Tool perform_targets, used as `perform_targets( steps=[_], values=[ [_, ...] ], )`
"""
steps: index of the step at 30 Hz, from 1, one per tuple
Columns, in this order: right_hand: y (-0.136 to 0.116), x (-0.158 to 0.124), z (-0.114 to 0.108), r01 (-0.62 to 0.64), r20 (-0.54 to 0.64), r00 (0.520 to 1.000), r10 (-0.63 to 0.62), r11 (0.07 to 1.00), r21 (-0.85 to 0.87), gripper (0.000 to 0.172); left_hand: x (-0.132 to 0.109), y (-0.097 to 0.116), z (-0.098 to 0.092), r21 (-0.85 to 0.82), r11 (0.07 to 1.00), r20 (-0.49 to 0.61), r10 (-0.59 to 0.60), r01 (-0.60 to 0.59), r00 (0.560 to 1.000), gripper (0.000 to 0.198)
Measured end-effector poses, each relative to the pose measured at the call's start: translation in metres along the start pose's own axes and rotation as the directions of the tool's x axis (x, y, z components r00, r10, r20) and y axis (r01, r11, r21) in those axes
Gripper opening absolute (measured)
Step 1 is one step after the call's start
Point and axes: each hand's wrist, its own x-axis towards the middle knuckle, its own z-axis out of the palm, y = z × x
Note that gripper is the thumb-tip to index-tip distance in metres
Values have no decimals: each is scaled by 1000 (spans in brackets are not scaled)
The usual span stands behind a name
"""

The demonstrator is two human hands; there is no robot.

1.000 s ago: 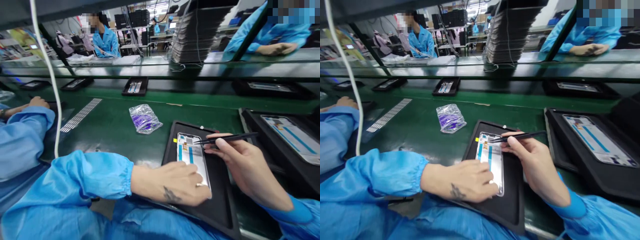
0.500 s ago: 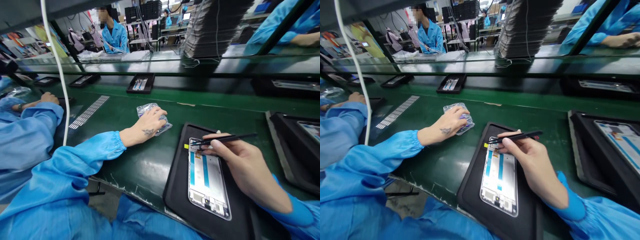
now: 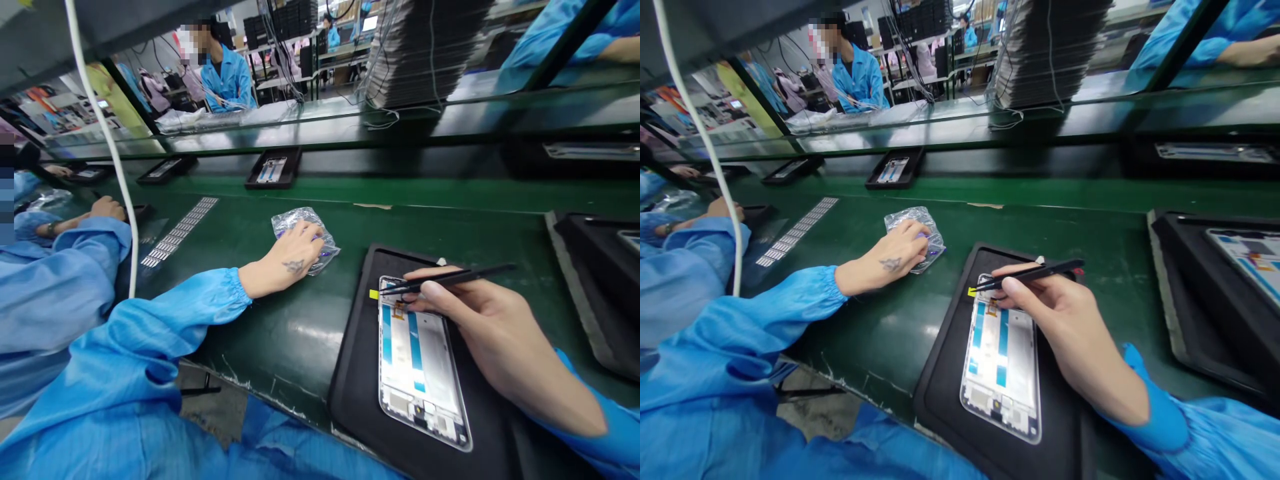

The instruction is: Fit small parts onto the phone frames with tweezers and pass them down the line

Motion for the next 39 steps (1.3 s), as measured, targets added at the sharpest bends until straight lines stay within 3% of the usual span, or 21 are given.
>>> perform_targets(
  steps=[16, 19, 21, 23, 24, 27, 29, 31, 34, 39],
  values=[
    [-9, 0, 4, -6, 46, 999, 3, 998, 58, 40, 0, 1, -6, -14, 999, -21, 44, -45, 999, 17],
    [-7, -1, 4, 8, 56, 998, -12, 998, 69, 40, 0, 2, -15, -46, 999, -153, 6, -14, 988, 16],
    [-6, -1, 3, 23, 41, 999, -26, 997, 73, 38, 0, 8, -19, -203, 979, -294, -29, -33, 955, 16],
    [-5, -1, 2, 46, 12, 999, -47, 994, 95, 34, 0, 19, -19, -473, 877, -362, -107, -84, 926, 14],
    [-6, -2, 1, 59, -2, 998, -60, 992, 113, 32, 0, 27, -17, -620, 778, -343, -154, -100, 927, 11],
    [-9, -5, -1, 99, -21, 995, -97, 983, 153, 28, 1, 53, -9, -929, 367, -147, -243, -49, 959, 7],
    [-11, -7, -1, 125, -28, 992, -122, 981, 150, 27, 1, 67, -4, -993, 112, 6, -263, 37, 965, 13],
    [-13, -9, 0, 150, -40, 989, -146, 978, 147, 25, -1, 77, -2, -990, -73, 138, -283, 122, 949, 16],
    [-14, -9, 2, 154, -51, 988, -148, 978, 141, 23, -3, 82, -3, -951, -243, 260, -301, 190, 917, 18],
    [-15, -10, 9, 104, -7, 995, -104, 987, 123, 29, -4, 84, -4, -920, -340, 309, -320, 196, 896, 16]
  ],
)
